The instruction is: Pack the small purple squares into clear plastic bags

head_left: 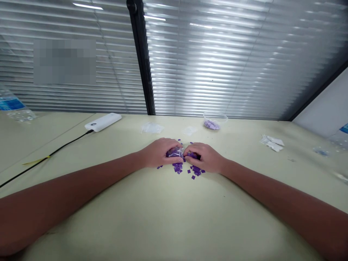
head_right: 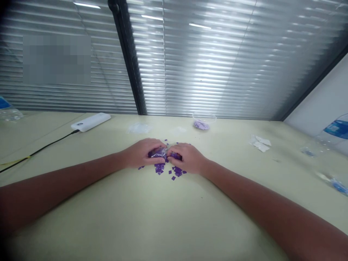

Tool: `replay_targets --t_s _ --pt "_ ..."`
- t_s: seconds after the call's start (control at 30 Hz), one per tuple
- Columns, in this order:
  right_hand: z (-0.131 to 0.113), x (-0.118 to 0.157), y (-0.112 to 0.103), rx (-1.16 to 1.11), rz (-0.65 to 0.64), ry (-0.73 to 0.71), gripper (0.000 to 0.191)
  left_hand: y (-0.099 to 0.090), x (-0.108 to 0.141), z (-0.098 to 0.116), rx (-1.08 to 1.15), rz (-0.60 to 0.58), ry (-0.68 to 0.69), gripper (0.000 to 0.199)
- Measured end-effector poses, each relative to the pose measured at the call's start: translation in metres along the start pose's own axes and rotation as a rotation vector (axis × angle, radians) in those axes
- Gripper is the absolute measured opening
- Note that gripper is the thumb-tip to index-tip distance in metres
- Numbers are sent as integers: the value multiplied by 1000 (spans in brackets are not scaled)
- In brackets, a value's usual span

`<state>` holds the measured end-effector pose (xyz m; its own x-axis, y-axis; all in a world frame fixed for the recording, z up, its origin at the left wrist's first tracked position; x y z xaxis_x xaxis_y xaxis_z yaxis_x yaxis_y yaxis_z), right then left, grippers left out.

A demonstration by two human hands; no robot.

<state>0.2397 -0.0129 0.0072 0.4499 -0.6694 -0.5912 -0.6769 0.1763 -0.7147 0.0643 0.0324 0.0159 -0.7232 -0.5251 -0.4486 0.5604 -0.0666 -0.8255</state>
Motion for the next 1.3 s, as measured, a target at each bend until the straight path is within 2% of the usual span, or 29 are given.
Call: replay_targets --t_s 1.3 --pt "-1 0 -1 9 0 11 6 0 0 -1 4 -4 -16 53"
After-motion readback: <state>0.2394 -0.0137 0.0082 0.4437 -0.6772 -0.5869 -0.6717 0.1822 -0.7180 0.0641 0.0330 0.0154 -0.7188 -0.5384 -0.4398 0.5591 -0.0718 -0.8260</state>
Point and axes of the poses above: each hand's wrist, its own x-axis away from the middle knuckle, its own y-axis out of the palm, z = x × y, the point moved 5 cm from there along -x, towards the middle knuckle, and after that the axes turned 14 degrees about z, right-handed, at the moved point
